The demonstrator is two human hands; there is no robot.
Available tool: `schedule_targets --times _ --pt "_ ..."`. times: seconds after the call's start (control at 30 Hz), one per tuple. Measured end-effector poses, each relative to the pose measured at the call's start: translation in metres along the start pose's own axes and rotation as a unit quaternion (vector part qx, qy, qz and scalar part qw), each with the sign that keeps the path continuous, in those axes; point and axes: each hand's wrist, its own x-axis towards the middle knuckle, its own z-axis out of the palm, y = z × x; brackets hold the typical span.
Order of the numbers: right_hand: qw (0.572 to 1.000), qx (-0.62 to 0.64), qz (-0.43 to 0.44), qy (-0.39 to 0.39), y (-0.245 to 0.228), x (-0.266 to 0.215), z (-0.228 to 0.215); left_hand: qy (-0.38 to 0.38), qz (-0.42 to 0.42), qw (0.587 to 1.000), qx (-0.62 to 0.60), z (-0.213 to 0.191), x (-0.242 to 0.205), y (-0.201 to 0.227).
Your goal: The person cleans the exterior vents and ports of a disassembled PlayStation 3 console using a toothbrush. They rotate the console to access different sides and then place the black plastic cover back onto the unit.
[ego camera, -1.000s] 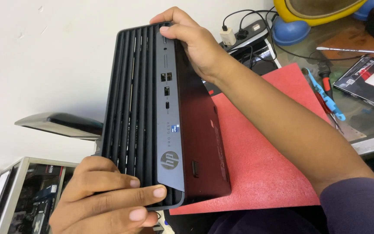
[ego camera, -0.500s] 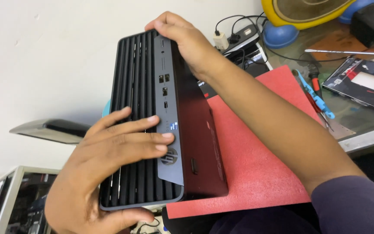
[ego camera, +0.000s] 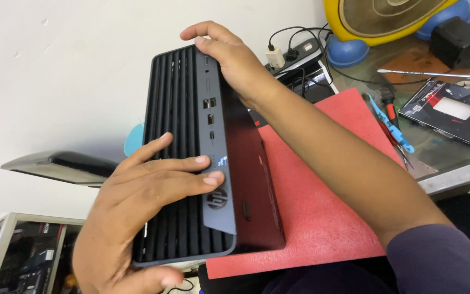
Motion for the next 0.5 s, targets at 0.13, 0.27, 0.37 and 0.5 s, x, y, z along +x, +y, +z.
schedule_targets --times 0.13,0.27,0.37,0.5 --pt "0.935 -0.335 -0.115 0.003 -0.009 0.006 -0.005 0.014 0.011 1.0 -0.024 0.003 0.001 0.004" --pt "0.85 -0.513 -0.081 -0.086 -0.058 -0.02 0.029 0.008 0.052 0.998 -0.041 0.005 0.0 -0.004" --pt "0.771 -0.625 -0.033 -0.118 -0.064 -0.031 0.044 0.02 0.068 0.997 -0.039 0.007 -0.001 -0.005" --pt "0.735 -0.662 -0.013 -0.148 -0.068 -0.033 0.047 0.037 0.091 0.994 -0.048 0.011 -0.007 -0.013"
